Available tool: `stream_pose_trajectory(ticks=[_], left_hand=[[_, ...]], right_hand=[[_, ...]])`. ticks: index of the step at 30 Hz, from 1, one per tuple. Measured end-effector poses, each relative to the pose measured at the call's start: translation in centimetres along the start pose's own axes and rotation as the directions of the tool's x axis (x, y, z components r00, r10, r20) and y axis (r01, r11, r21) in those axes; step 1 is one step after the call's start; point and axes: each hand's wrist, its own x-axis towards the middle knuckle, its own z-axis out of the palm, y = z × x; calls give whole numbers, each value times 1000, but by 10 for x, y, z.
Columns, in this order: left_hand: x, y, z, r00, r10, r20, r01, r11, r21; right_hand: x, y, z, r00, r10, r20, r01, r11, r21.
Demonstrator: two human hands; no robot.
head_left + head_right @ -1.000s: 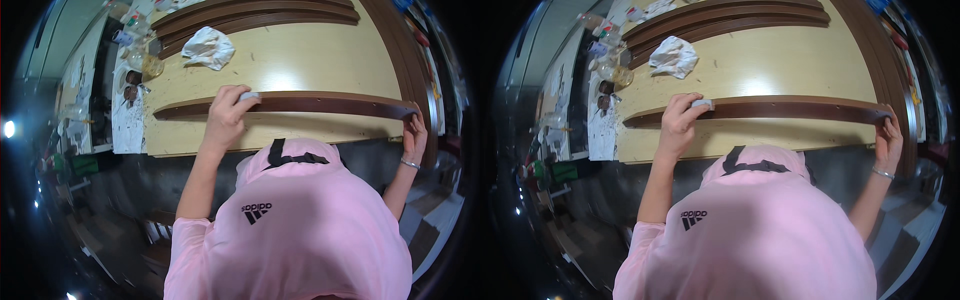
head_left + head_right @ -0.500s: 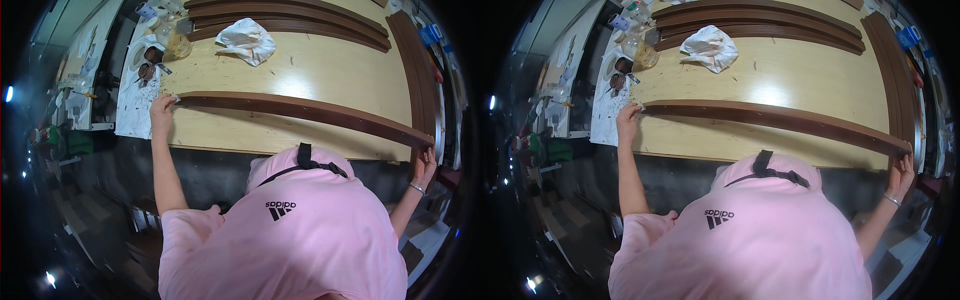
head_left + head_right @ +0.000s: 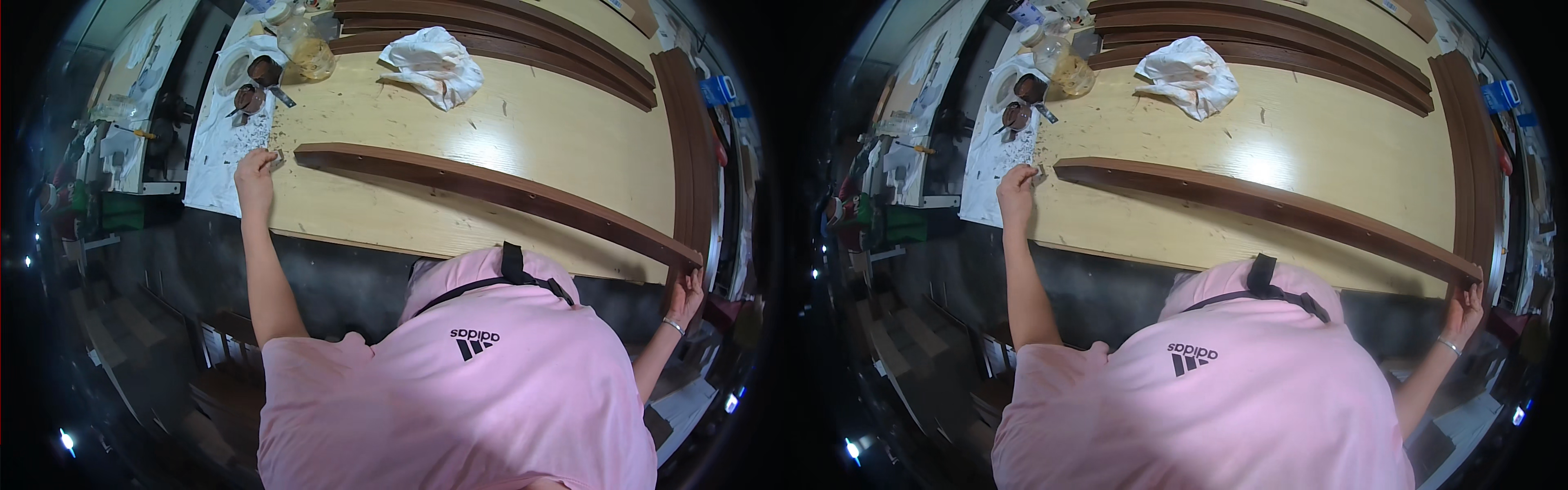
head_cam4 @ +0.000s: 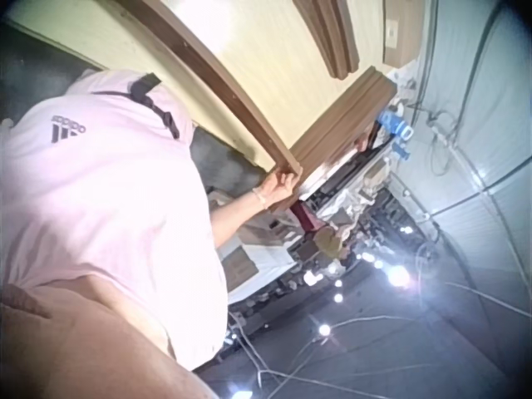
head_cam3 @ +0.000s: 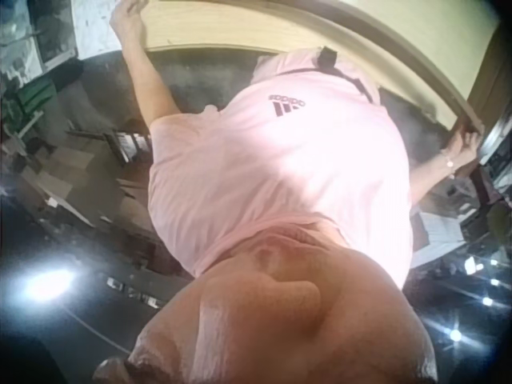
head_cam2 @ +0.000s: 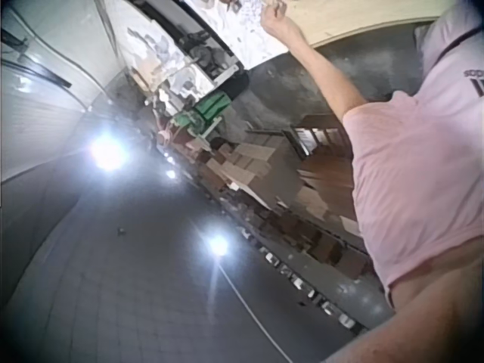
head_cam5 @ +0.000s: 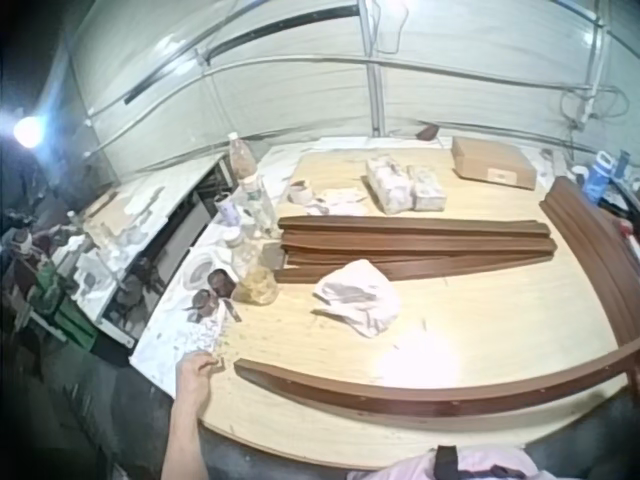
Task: The person cleans and finishes wooden boards by wiping them with a cloth, applying liquid from a bottle to the cloth, and scraping the edges with a metal blade.
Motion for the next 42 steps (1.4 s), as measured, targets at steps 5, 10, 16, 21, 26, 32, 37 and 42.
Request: stream_pose_trajectory(ticks=[5, 10, 16, 21, 26, 32, 37, 42], left_hand=[[5, -1, 4, 996, 60, -60, -62, 998, -18], [19, -40, 3, 983, -47, -180, 111, 925, 364], [71, 68, 40, 1000, -27, 11, 29, 987, -155], [113, 224, 135, 902, 404, 154, -391, 914, -109], [131, 242, 190, 833, 283, 476, -401, 901, 166], [57, 410, 147, 834, 483, 267, -139, 652, -745], [-45, 481, 151, 543, 838, -62, -687, 400, -607], [-38, 333, 125, 697, 711, 94, -641, 676, -363]], right_hand=[[11, 7, -25, 950, 25, -311, -19, 1000, 23], [4, 12, 43, 956, 106, -272, -107, 994, 13], [7, 18, 34, 947, 121, -296, -123, 992, 14], [8, 30, 56, 951, 91, -295, -100, 995, -15], [5, 35, 82, 964, 90, -250, -92, 996, 4], [-13, 38, 63, 972, 28, -233, -32, 999, -13], [8, 40, 64, 981, 26, -192, -32, 999, -26], [6, 45, 78, 974, 3, -227, -10, 999, -32]])
